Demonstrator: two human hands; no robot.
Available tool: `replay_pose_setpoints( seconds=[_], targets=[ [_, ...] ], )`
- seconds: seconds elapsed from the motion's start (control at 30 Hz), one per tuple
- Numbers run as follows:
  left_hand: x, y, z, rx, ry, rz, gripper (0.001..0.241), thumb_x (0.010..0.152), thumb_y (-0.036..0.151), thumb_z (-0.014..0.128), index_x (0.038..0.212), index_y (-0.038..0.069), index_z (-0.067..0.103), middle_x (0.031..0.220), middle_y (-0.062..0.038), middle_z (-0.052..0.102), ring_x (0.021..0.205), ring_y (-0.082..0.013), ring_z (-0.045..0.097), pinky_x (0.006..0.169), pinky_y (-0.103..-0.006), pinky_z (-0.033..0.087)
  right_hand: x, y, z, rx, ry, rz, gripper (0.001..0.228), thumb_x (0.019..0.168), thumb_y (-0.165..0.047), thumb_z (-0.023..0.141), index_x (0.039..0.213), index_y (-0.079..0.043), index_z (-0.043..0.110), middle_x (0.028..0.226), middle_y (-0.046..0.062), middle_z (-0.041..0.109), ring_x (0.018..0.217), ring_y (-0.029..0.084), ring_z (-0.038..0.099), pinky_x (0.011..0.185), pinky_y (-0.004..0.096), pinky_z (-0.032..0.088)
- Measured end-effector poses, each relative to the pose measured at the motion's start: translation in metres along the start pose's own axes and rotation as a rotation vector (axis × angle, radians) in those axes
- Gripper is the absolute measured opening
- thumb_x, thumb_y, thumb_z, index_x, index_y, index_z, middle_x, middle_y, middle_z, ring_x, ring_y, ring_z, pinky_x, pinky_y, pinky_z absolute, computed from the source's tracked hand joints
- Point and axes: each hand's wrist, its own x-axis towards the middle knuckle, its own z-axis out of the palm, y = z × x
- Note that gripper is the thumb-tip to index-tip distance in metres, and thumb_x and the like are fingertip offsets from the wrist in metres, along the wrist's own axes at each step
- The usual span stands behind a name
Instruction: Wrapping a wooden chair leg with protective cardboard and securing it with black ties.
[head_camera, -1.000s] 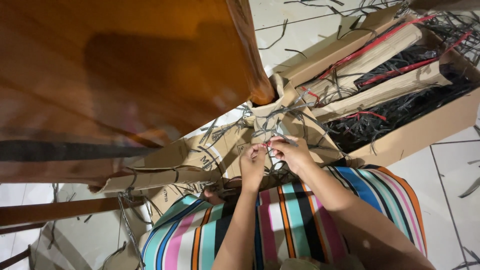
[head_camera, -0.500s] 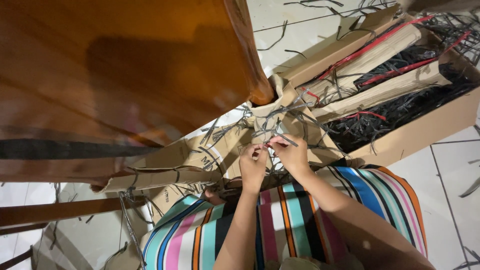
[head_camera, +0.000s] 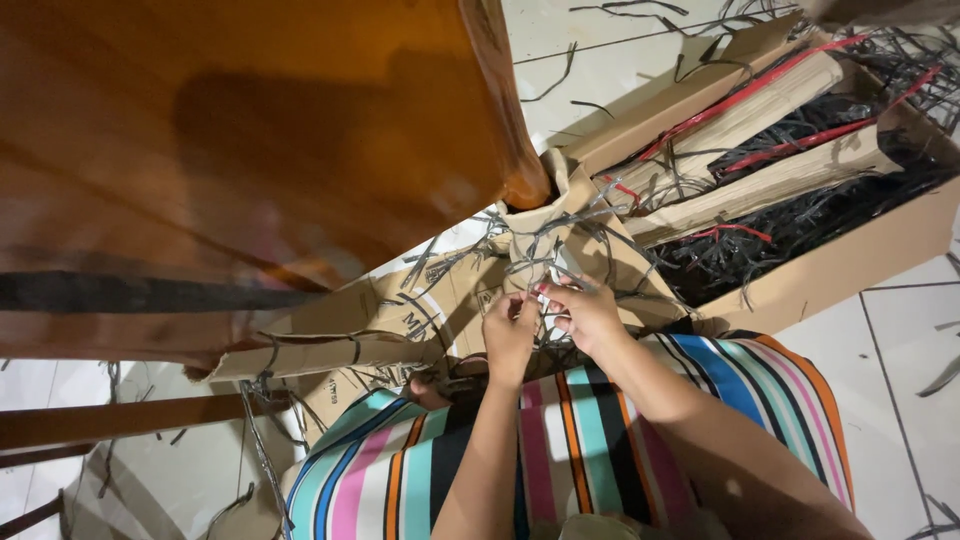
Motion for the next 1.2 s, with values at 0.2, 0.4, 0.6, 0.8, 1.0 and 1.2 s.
replay_pose_setpoints(
  seconds=[0.2,0.4,0.6,0.8,1.0,1.2],
  targets=[
    [0.003,-0.008,0.001,0.028,-0.015,-0.024,0.014,0.084,0.018,0.074,0.091,0.006,0.078,0.059,-0.007,0.067,0.054,-0.0116,0.058,0.053,-0.027,0.05,0.012,0.007,-0.007,0.115,-0.166,0.147,0.035,0.084,0.003,0.074,0.08,-0.019,0.046,0.068,-0.009,0.035,0.052,0.002,0.041,0.037,0.011,0.021],
    [0.0,0.004,-0.002,0.284,0.086,0.279,0.01,0.087,0.016,0.076,0.097,0.017,0.076,0.094,-0.012,0.08,0.074,-0.0273,0.077,0.062,-0.0354,0.06,0.026,0.014,-0.015,0.086,-0.157,0.154,0.04,0.085,0.002,0.075,0.075,-0.022,0.044,0.064,-0.012,0.033,0.05,0.0,0.037,0.038,0.011,0.019],
    [0.009,-0.01,-0.011,0.362,0.082,0.572,0.015,0.088,0.012,0.078,0.1,0.02,0.082,0.09,-0.009,0.081,0.07,-0.0241,0.077,0.057,-0.0319,0.061,0.016,0.0,-0.009,-0.006,-0.084,0.094,0.033,0.081,0.003,0.078,0.079,-0.017,0.052,0.063,-0.008,0.038,0.044,0.004,0.037,0.035,0.015,0.024],
    [0.02,-0.035,-0.009,0.482,0.164,0.838,0.012,0.083,0.016,0.081,0.093,0.021,0.083,0.076,-0.002,0.078,0.062,-0.0172,0.075,0.05,-0.0261,0.061,0.015,-0.001,-0.01,-0.129,-0.043,0.0,0.023,0.079,0.0,0.081,0.092,-0.003,0.063,0.064,-0.001,0.044,0.041,0.006,0.042,0.034,0.021,0.031],
    [0.016,-0.013,-0.008,0.383,0.125,0.57,0.009,0.077,0.021,0.08,0.086,0.019,0.081,0.072,-0.005,0.077,0.068,-0.022,0.076,0.058,-0.0345,0.061,0.012,-0.004,-0.015,-0.297,-0.098,-0.169,0.025,0.081,0.002,0.077,0.104,0.009,0.071,0.071,0.012,0.056,0.038,0.011,0.048,0.035,0.026,0.039],
    [0.007,-0.001,-0.011,0.236,0.159,0.343,0.012,0.072,0.017,0.079,0.084,0.018,0.077,0.066,-0.004,0.073,0.067,-0.0174,0.074,0.064,-0.0302,0.058,0.018,-0.009,-0.022,-0.708,-0.038,-0.396,0.013,0.081,-0.002,0.077,0.09,-0.01,0.081,0.078,0.014,0.077,0.039,0.019,0.065,0.037,0.028,0.048]
  ],
)
